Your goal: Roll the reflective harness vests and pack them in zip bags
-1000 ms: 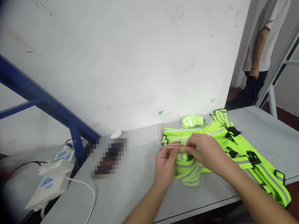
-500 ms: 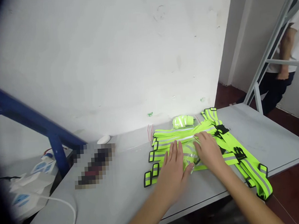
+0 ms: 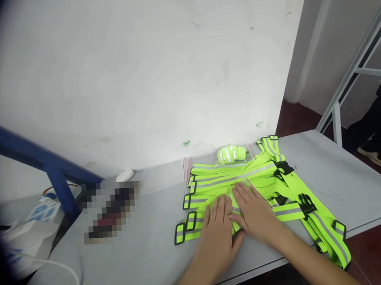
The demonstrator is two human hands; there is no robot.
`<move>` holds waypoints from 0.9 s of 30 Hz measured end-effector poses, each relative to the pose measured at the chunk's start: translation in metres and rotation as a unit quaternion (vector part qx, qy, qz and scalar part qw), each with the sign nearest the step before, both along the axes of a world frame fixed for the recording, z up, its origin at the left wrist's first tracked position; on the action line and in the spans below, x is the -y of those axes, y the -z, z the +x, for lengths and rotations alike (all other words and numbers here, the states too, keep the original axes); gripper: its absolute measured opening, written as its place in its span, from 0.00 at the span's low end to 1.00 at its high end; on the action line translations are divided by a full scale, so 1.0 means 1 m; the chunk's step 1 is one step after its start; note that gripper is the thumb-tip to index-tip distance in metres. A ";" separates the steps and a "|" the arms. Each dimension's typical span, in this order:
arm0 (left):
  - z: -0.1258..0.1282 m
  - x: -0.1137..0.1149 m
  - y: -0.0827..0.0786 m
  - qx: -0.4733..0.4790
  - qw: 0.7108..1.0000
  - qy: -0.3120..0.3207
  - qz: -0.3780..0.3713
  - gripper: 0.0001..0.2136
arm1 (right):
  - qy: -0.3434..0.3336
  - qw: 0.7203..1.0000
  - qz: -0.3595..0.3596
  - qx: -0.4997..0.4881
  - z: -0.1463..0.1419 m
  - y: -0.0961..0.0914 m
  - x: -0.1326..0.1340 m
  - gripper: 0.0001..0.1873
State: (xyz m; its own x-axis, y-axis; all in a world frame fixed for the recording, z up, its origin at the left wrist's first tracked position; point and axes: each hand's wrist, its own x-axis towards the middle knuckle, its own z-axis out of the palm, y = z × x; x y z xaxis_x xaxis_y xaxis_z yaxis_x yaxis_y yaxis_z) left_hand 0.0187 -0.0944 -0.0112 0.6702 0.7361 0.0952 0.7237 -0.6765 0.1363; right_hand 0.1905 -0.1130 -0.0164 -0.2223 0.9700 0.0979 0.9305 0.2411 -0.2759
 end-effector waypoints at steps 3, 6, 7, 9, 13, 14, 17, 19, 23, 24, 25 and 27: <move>0.000 -0.002 -0.001 -0.010 0.999 -0.004 -0.042 0.36 | 0.007 1.000 0.000 0.000 -0.002 0.000 -0.001 0.35; 0.000 -0.004 -0.002 -0.012 0.997 -0.004 -0.071 0.36 | 0.012 1.000 -0.002 -0.003 -0.003 0.000 -0.001 0.34; 0.000 -0.004 -0.003 -0.012 0.997 -0.003 -0.074 0.36 | 0.012 1.000 -0.003 -0.005 -0.002 0.000 -0.001 0.34; 0.000 -0.004 -0.003 -0.013 0.997 -0.001 -0.073 0.36 | 0.012 1.000 -0.002 -0.011 -0.001 0.001 -0.001 0.34; 0.000 -0.003 -0.005 -0.013 0.997 0.005 -0.073 0.36 | 0.008 1.000 0.005 -0.016 0.001 0.007 -0.001 0.34; 0.000 -0.003 -0.006 -0.012 0.997 0.007 -0.073 0.36 | 0.007 1.000 0.008 -0.015 0.002 0.009 -0.001 0.34; 0.000 -0.003 -0.008 -0.011 0.997 0.010 -0.070 0.37 | 0.009 1.000 0.020 -0.013 0.004 0.016 -0.001 0.33; 0.001 -0.003 -0.008 -0.011 0.998 0.009 -0.069 0.37 | 0.010 0.999 0.029 -0.013 0.005 0.019 0.000 0.33; 0.003 -0.001 -0.009 0.002 0.998 0.010 -0.069 0.37 | 0.007 0.999 0.039 -0.018 0.006 0.024 0.000 0.32; 0.002 0.000 -0.010 0.009 0.997 0.014 -0.070 0.37 | 0.006 0.999 0.038 -0.019 0.006 0.024 0.000 0.32; 0.001 0.000 -0.012 0.016 0.997 0.019 -0.073 0.37 | 0.005 0.999 0.035 -0.020 0.007 0.024 0.000 0.33; -0.003 -0.004 -0.020 0.030 0.995 0.035 -0.084 0.37 | 0.002 0.999 0.030 -0.025 0.007 0.024 0.002 0.33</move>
